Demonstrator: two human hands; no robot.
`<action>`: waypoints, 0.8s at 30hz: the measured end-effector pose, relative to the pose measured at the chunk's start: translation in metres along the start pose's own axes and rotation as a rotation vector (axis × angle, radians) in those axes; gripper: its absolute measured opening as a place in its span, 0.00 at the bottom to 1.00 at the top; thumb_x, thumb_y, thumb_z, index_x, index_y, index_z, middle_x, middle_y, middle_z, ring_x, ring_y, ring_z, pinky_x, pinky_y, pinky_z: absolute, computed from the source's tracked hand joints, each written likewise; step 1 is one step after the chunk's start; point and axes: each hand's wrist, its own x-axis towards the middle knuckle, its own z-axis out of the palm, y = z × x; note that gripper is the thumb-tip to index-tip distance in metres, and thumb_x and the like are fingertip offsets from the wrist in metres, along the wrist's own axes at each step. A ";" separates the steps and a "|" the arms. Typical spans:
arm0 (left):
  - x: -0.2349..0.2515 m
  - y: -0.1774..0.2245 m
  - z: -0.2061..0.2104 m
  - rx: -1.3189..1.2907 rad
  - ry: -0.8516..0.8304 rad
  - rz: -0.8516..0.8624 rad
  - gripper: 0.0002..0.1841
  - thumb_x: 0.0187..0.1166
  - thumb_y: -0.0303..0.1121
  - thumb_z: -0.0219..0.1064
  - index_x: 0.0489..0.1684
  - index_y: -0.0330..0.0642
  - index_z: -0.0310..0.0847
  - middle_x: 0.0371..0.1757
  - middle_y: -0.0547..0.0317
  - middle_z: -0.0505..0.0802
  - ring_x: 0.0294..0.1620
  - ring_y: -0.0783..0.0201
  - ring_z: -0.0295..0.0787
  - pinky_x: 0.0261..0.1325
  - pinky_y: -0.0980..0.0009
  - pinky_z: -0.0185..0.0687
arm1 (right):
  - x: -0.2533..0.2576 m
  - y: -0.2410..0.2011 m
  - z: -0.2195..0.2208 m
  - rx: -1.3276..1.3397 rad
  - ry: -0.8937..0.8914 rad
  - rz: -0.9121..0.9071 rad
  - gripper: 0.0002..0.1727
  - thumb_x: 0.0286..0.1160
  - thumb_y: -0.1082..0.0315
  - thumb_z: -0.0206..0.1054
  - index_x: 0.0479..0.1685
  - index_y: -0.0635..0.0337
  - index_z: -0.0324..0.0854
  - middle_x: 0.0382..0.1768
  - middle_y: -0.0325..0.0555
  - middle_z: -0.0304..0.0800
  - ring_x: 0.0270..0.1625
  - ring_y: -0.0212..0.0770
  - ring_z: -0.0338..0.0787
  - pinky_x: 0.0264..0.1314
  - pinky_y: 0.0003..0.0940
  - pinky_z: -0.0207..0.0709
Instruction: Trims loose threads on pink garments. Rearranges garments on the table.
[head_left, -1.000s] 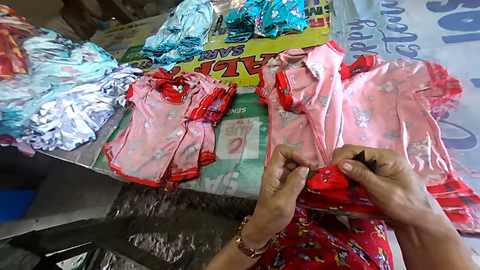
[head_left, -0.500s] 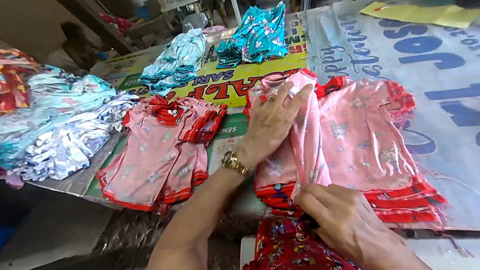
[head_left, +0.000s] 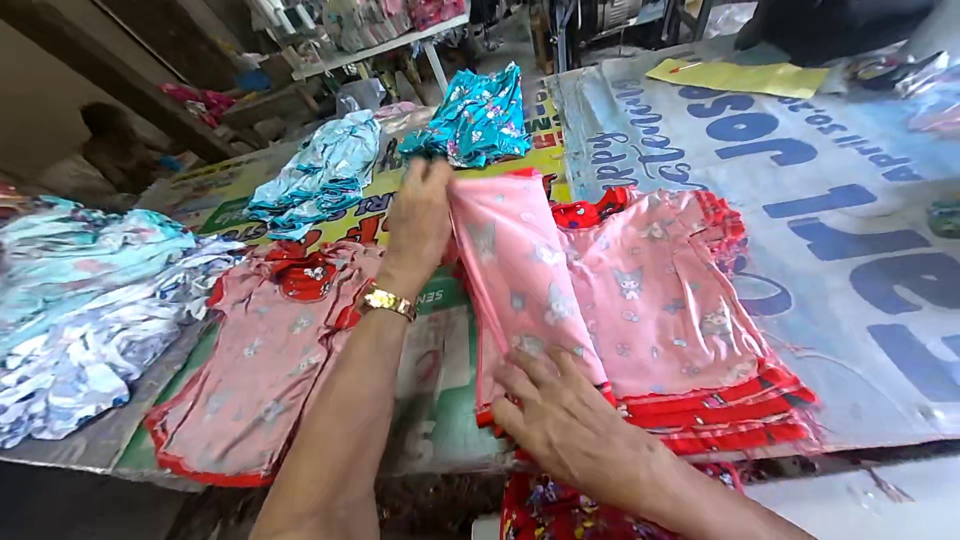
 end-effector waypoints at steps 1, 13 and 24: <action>-0.016 -0.006 0.023 -0.025 -0.111 -0.029 0.14 0.85 0.21 0.55 0.62 0.29 0.82 0.59 0.26 0.85 0.58 0.29 0.86 0.58 0.35 0.83 | -0.002 0.002 0.008 -0.012 -0.077 0.012 0.06 0.82 0.64 0.62 0.49 0.49 0.84 0.62 0.51 0.90 0.74 0.62 0.84 0.64 0.66 0.80; -0.012 0.065 -0.013 -0.084 -0.105 0.139 0.25 0.94 0.46 0.47 0.82 0.44 0.73 0.83 0.44 0.77 0.82 0.41 0.72 0.81 0.38 0.65 | -0.006 -0.001 0.011 -0.033 -0.108 0.028 0.09 0.85 0.65 0.58 0.50 0.48 0.84 0.63 0.52 0.90 0.74 0.62 0.84 0.68 0.64 0.80; -0.021 0.116 0.030 0.049 -0.286 0.362 0.20 0.84 0.46 0.66 0.68 0.47 0.87 0.72 0.43 0.87 0.76 0.35 0.79 0.75 0.22 0.56 | -0.072 -0.025 -0.009 0.307 -0.015 -0.145 0.13 0.88 0.70 0.57 0.60 0.50 0.85 0.66 0.47 0.91 0.79 0.49 0.83 0.88 0.54 0.64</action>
